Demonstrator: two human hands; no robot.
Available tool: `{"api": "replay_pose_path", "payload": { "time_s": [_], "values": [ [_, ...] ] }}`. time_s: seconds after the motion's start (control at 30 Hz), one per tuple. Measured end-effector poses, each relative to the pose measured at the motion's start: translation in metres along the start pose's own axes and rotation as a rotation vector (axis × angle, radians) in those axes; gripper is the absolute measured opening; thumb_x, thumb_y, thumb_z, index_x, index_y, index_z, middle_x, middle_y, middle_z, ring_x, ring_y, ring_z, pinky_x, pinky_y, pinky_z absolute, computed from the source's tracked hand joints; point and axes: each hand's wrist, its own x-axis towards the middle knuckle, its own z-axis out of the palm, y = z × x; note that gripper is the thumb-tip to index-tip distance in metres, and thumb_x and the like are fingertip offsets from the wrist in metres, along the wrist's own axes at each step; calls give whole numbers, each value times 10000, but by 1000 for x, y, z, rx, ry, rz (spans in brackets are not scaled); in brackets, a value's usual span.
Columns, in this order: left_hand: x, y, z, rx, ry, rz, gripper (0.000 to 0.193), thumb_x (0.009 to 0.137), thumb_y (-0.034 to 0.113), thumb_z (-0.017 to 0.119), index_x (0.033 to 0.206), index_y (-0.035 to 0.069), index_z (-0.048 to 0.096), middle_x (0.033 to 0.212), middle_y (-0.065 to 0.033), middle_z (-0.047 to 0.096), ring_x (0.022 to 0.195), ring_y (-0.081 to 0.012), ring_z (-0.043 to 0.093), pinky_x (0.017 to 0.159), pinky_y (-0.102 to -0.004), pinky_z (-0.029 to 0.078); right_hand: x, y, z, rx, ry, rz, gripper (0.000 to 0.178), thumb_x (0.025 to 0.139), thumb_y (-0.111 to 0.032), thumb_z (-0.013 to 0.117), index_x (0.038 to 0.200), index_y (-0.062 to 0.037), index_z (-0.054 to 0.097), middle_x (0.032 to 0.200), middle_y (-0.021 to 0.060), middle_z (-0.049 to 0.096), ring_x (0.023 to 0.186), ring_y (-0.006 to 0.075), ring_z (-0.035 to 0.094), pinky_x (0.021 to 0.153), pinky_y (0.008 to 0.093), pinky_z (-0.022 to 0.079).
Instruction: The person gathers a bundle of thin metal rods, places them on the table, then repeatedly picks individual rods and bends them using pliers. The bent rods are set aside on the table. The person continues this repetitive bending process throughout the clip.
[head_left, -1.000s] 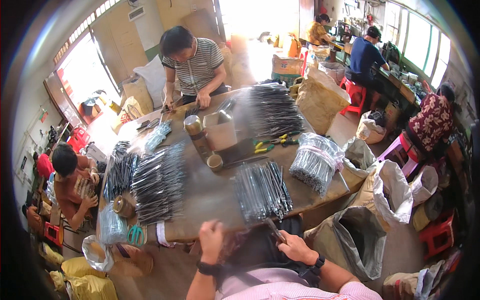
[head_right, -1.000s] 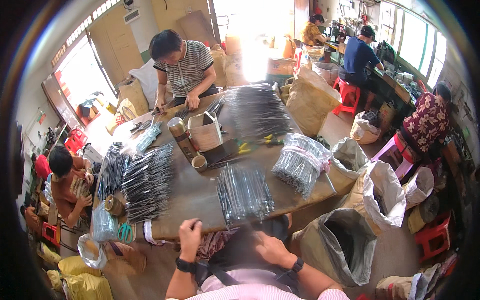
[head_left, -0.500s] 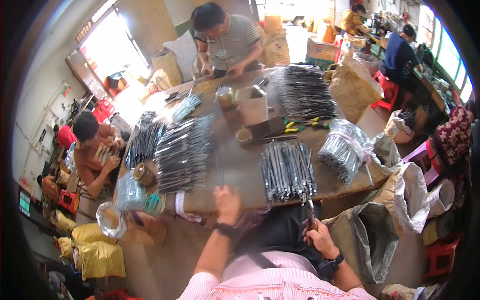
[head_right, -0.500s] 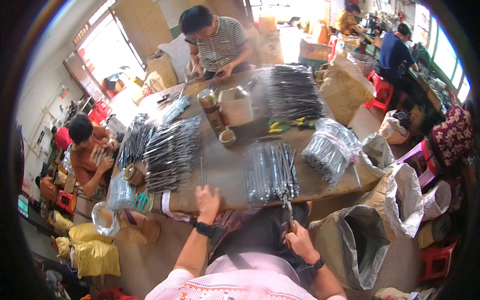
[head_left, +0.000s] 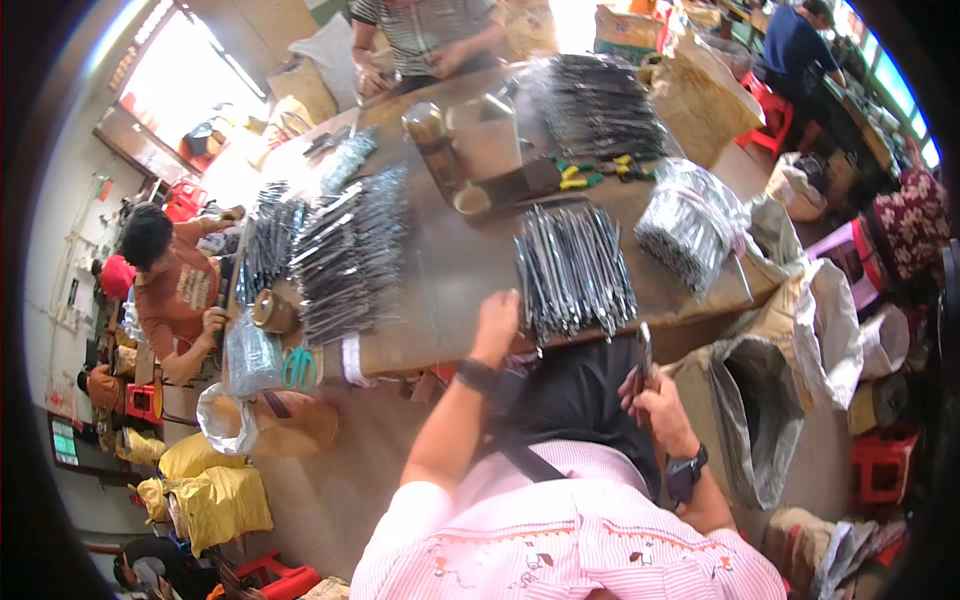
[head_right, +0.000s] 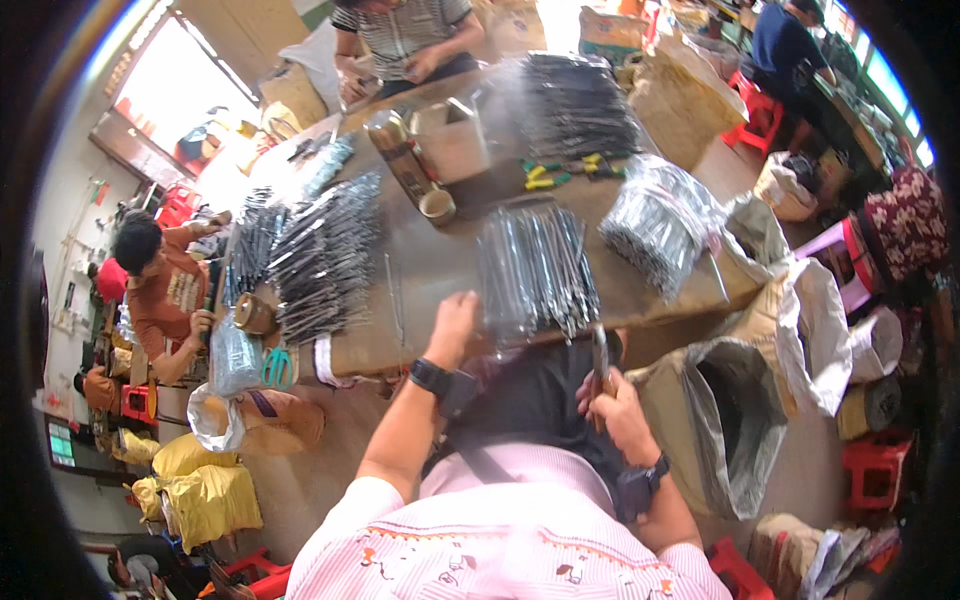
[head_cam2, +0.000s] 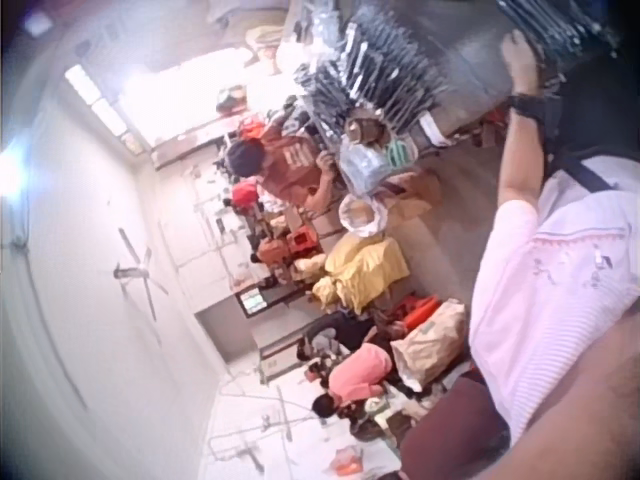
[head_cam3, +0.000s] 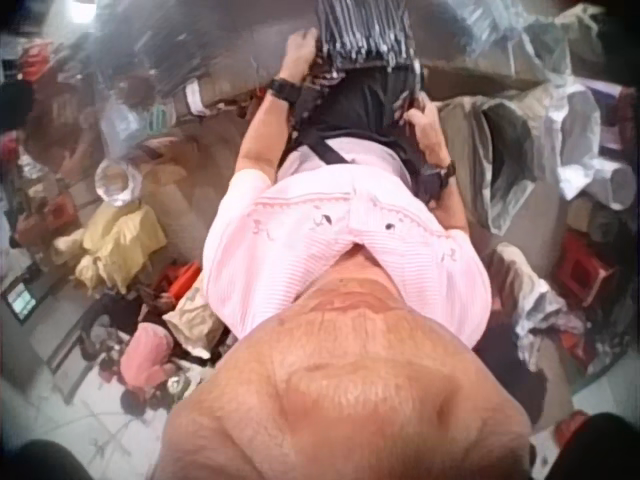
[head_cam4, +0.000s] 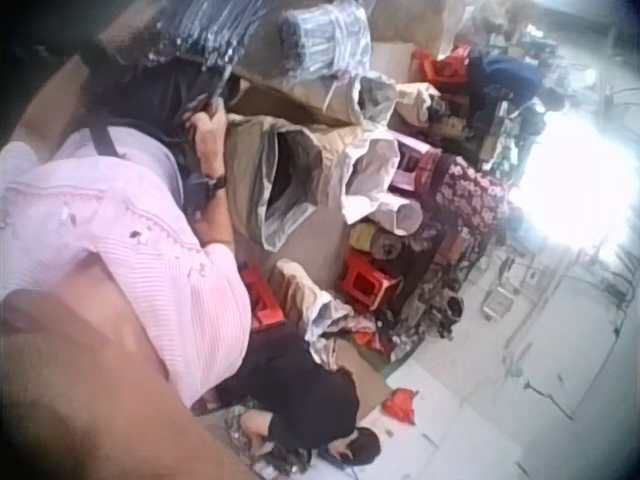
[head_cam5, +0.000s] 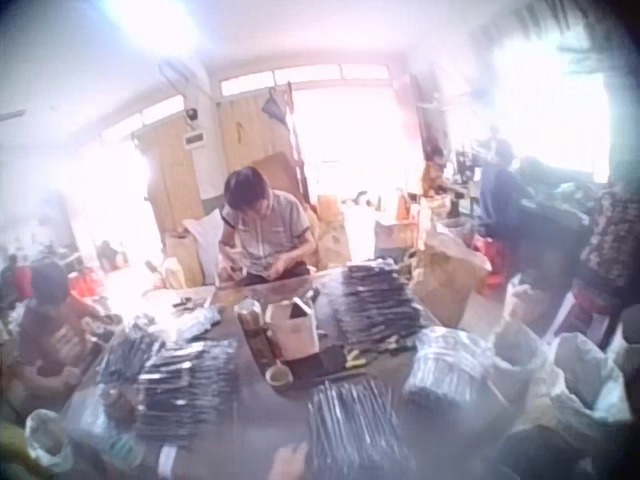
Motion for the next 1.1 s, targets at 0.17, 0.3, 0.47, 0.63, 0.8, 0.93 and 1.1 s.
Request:
{"api": "replay_pose_path", "payload": {
  "time_s": [0.17,0.3,0.47,0.63,0.8,0.93,1.1],
  "values": [
    [-11,10,-11,-193,-237,-35,295,845,169,703,996,-67,612,820,-97,657,661,-149,615,549,-276,496,6,-5,-35,269,250,-97,244,794,-44,551,1038,-38,549,880,92,629,692,138,593,604,243,474],
    [-8,19,-29,-409,-285,-40,128,879,120,673,917,4,634,750,-48,645,565,-128,592,493,-252,450,7,-20,-67,416,237,-259,247,876,-178,528,1085,-46,529,856,55,574,690,123,529,578,238,416],
    [-10,23,-37,-436,-346,-189,158,911,136,638,981,-6,622,771,-66,660,563,-156,621,497,-259,471,20,-20,-101,634,137,-405,312,904,-241,485,1152,-53,508,858,51,505,688,143,467,602,268,388],
    [-20,23,-42,-353,-178,-27,199,948,142,582,1043,-27,622,805,-108,679,584,-173,648,486,-260,476,48,-2,-122,672,346,-338,297,826,-102,489,1110,-49,556,925,124,640,876,269,626,776,416,523],
    [-23,10,-41,-324,-305,-169,211,949,155,589,1041,-31,626,798,-113,683,566,-175,640,473,-248,476,79,-4,-146,-28,662,-294,218,764,-73,575,969,-10,613,875,180,676,791,317,651,735,378,520],
    [-19,9,-38,-69,-237,-62,245,894,172,651,967,-62,650,752,-103,659,545,-157,605,453,-249,450,112,-17,-160,-677,919,-312,319,758,-138,601,1035,21,596,913,252,660,889,405,638,785,437,496],
    [-25,25,-47,-188,-242,-155,226,893,190,661,974,-20,650,736,-61,627,554,-125,578,458,-221,440,148,-31,-172,-859,965,-267,341,762,-86,524,1080,20,584,969,284,651,963,461,609,848,506,470]
  ]
}}
